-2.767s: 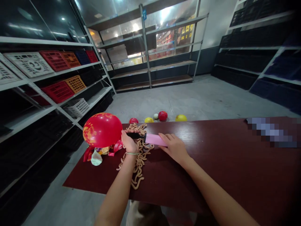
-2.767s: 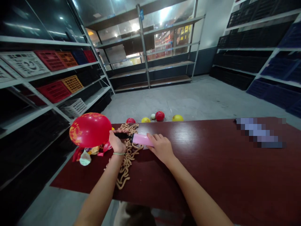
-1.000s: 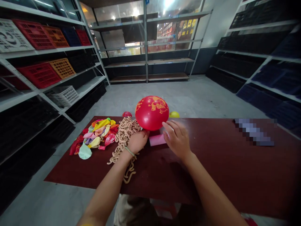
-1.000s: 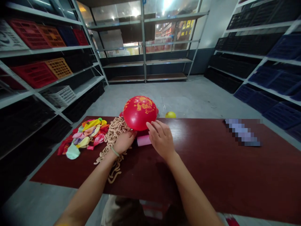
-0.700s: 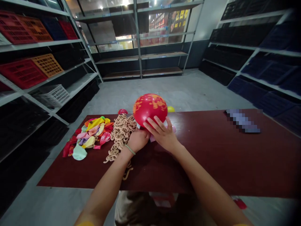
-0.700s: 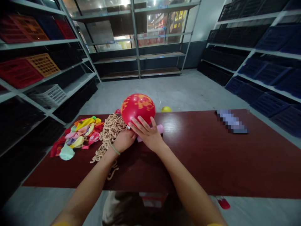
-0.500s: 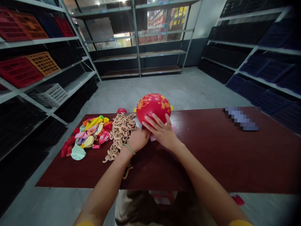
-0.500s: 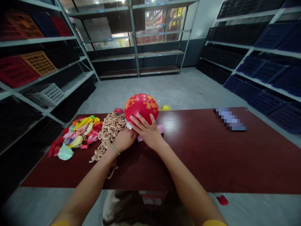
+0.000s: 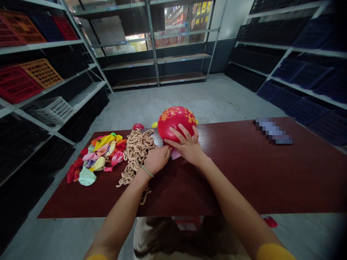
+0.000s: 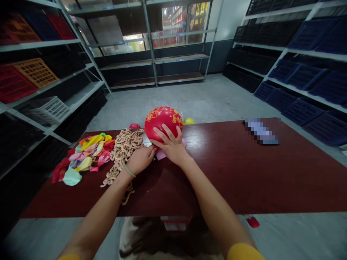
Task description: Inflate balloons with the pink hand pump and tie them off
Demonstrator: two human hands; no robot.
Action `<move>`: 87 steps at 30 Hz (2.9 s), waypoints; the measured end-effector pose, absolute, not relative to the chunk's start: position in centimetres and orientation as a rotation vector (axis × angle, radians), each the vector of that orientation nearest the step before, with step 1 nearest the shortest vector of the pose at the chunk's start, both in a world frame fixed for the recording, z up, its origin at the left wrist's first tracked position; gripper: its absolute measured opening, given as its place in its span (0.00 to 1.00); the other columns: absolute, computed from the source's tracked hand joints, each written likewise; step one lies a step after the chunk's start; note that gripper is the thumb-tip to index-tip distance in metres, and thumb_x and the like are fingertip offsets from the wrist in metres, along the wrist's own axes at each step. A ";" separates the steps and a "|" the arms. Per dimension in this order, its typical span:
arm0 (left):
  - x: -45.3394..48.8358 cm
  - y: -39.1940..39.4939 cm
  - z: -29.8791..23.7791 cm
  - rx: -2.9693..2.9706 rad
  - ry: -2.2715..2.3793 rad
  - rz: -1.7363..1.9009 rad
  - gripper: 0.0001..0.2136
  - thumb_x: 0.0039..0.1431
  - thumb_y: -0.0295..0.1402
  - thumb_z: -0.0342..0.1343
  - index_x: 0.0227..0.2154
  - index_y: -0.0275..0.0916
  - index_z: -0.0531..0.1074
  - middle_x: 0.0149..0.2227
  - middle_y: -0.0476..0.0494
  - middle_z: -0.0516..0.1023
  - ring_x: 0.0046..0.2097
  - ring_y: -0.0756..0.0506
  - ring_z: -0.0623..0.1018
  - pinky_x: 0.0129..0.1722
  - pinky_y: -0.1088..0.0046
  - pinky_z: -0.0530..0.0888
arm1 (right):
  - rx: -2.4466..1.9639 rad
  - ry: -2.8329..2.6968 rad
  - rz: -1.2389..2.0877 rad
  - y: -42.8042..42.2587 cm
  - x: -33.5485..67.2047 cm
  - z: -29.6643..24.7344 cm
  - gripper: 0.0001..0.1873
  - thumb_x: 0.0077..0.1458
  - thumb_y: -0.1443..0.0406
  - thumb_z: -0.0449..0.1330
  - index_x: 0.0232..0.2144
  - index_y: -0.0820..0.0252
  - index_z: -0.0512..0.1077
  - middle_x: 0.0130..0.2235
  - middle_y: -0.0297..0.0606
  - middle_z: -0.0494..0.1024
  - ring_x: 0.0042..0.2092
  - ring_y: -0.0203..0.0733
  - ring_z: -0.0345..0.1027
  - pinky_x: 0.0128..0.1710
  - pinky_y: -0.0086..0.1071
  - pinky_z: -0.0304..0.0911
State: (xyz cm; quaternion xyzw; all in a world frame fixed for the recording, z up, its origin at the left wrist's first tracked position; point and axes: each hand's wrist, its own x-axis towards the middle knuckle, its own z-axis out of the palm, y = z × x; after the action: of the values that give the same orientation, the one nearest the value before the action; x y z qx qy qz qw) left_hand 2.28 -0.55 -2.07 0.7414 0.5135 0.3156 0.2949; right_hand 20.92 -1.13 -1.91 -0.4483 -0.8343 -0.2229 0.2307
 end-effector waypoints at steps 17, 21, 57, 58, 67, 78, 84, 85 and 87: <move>1.9 -0.1 -1.0 1.560 1.107 0.948 0.18 0.62 0.44 0.53 0.21 0.39 0.72 0.17 0.50 0.67 0.19 0.51 0.63 0.20 0.75 0.58 | -1.248 -2.071 -0.779 -0.7 21.0 -2.9 0.13 0.64 0.64 0.54 0.48 0.41 0.71 0.66 0.26 0.61 0.70 0.47 0.41 0.64 0.59 0.20; 1.8 0.1 -1.0 1.343 1.055 0.938 0.15 0.56 0.45 0.59 0.25 0.36 0.75 0.21 0.48 0.72 0.17 0.55 0.61 0.17 0.77 0.55 | -1.295 -2.139 -0.677 -0.9 21.1 -2.9 0.16 0.65 0.64 0.51 0.51 0.40 0.69 0.67 0.27 0.59 0.70 0.49 0.41 0.63 0.62 0.21; -1.9 4.0 -3.9 1.596 1.457 1.265 0.08 0.58 0.37 0.56 0.34 0.39 0.77 0.28 0.47 0.78 0.31 0.48 0.76 0.34 0.73 0.70 | -1.605 -2.933 0.191 -0.2 11.6 2.8 0.14 0.61 0.65 0.55 0.42 0.66 0.77 0.42 0.52 0.80 0.44 0.53 0.75 0.42 0.38 0.67; -1.9 4.1 -4.0 1.586 1.442 1.273 0.09 0.58 0.37 0.56 0.34 0.39 0.77 0.28 0.47 0.78 0.31 0.48 0.76 0.34 0.73 0.70 | -1.626 -2.934 0.195 -0.2 11.4 2.7 0.13 0.61 0.67 0.54 0.42 0.67 0.78 0.42 0.53 0.80 0.43 0.52 0.75 0.42 0.38 0.67; -2.1 4.4 -4.2 1.529 1.398 1.291 0.09 0.57 0.37 0.57 0.34 0.39 0.77 0.28 0.47 0.78 0.30 0.48 0.76 0.32 0.73 0.70 | -1.572 -2.753 0.196 -0.5 13.7 5.1 0.16 0.65 0.63 0.49 0.37 0.61 0.76 0.39 0.44 0.81 0.38 0.44 0.74 0.36 0.32 0.62; -1.8 3.9 -3.8 1.531 1.383 1.264 0.09 0.58 0.39 0.56 0.34 0.39 0.76 0.26 0.48 0.76 0.27 0.49 0.74 0.28 0.75 0.68 | -1.483 -2.258 0.314 0.4 16.2 12.1 0.14 0.62 0.62 0.51 0.29 0.58 0.74 0.33 0.37 0.78 0.34 0.37 0.67 0.37 0.32 0.57; -1.2 3.4 -3.4 1.517 1.348 1.250 0.09 0.59 0.39 0.56 0.34 0.39 0.76 0.24 0.50 0.74 0.26 0.50 0.73 0.26 0.76 0.67 | -1.387 -1.898 0.523 2.0 15.3 14.7 0.13 0.65 0.60 0.48 0.34 0.59 0.69 0.30 0.34 0.74 0.29 0.33 0.68 0.33 0.30 0.61; -1.1 3.2 -3.4 1.537 1.355 1.255 0.09 0.59 0.39 0.56 0.34 0.39 0.76 0.24 0.49 0.74 0.26 0.49 0.73 0.26 0.76 0.67 | -1.364 -1.863 0.528 2.5 14.9 15.2 0.13 0.65 0.60 0.48 0.35 0.59 0.69 0.30 0.33 0.73 0.29 0.32 0.68 0.33 0.30 0.61; -1.0 2.9 -3.1 1.603 1.373 1.264 0.09 0.59 0.39 0.56 0.34 0.39 0.76 0.25 0.50 0.75 0.27 0.49 0.74 0.27 0.76 0.67 | -1.332 -1.839 0.501 3.5 14.2 16.3 0.13 0.65 0.61 0.48 0.37 0.60 0.69 0.30 0.33 0.72 0.29 0.32 0.68 0.33 0.29 0.62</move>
State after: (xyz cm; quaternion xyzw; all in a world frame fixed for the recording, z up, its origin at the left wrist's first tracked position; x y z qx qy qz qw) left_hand -1.02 2.92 -3.14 0.6142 0.5260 0.4842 0.3341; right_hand 14.22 3.45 16.32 -0.5257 -0.7259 0.1977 0.3969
